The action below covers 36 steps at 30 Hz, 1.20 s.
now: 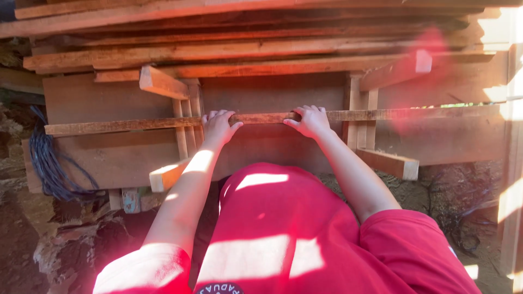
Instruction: Sorting and arranging thin strips of wood onto a wooden bench in a workshop setting.
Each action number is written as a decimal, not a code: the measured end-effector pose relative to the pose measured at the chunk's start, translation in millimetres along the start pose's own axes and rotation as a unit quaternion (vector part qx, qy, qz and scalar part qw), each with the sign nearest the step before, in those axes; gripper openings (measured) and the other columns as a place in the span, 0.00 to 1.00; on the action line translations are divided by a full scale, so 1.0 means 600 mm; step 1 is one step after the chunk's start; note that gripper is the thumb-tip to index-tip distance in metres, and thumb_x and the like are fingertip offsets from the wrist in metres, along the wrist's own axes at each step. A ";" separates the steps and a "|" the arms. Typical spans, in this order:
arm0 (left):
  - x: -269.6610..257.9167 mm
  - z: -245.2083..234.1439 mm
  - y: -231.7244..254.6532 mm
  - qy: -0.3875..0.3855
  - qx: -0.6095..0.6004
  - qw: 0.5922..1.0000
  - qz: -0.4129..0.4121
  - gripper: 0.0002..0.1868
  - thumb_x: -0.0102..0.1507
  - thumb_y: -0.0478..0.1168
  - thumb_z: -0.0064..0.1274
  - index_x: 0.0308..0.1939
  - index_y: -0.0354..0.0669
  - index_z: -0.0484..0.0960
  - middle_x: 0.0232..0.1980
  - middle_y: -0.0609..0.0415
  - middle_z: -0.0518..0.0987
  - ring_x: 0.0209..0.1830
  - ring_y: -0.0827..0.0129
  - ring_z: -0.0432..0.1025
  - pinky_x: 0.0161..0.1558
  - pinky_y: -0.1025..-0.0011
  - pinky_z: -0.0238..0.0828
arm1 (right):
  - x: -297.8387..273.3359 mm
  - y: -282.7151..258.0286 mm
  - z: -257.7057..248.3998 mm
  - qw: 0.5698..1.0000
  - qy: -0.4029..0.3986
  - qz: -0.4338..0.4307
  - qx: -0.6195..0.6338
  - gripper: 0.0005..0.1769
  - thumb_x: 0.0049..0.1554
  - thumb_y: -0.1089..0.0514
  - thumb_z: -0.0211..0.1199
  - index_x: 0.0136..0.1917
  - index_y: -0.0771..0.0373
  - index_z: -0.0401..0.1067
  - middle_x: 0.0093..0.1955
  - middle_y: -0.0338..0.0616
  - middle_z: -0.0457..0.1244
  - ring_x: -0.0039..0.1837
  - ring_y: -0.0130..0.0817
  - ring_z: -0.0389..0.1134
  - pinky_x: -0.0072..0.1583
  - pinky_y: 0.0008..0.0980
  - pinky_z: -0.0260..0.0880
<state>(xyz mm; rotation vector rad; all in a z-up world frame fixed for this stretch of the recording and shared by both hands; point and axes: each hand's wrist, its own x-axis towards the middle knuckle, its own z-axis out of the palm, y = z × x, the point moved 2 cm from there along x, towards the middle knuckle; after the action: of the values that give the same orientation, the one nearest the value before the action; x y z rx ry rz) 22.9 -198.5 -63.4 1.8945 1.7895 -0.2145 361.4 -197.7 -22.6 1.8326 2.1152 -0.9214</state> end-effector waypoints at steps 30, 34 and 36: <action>-0.145 0.043 0.001 -0.160 -0.005 0.986 -0.049 0.25 0.65 0.64 0.52 0.62 0.65 0.79 0.63 0.62 0.78 0.69 0.61 0.66 0.75 0.48 0.43 | -0.144 -0.017 0.101 0.999 0.016 -0.003 0.030 0.26 0.56 0.30 0.62 0.60 0.44 0.75 0.56 0.34 0.69 0.63 0.39 0.67 0.73 0.49 0.54; -0.139 0.045 0.002 -0.025 0.021 0.999 -0.008 0.19 0.55 0.57 0.63 0.45 0.63 0.78 0.49 0.64 0.77 0.59 0.62 0.72 0.71 0.48 0.54 | -0.130 -0.020 0.103 0.983 0.174 -0.029 -0.052 0.19 0.49 0.35 0.66 0.45 0.46 0.71 0.46 0.33 0.66 0.57 0.37 0.68 0.75 0.57 0.48; -0.145 0.057 0.003 0.017 0.036 0.999 -0.004 0.18 0.59 0.57 0.60 0.47 0.64 0.73 0.52 0.66 0.73 0.60 0.65 0.71 0.69 0.55 0.59 | -0.113 -0.001 0.139 0.976 0.197 -0.038 -0.081 0.24 0.45 0.37 0.71 0.48 0.46 0.66 0.45 0.36 0.65 0.53 0.40 0.70 0.72 0.57 0.55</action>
<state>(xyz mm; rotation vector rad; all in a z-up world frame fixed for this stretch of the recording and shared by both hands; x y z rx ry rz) 22.5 -291.3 -52.4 1.9516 1.8333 -0.2540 354.8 -300.7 -52.7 1.9893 2.4157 -0.4032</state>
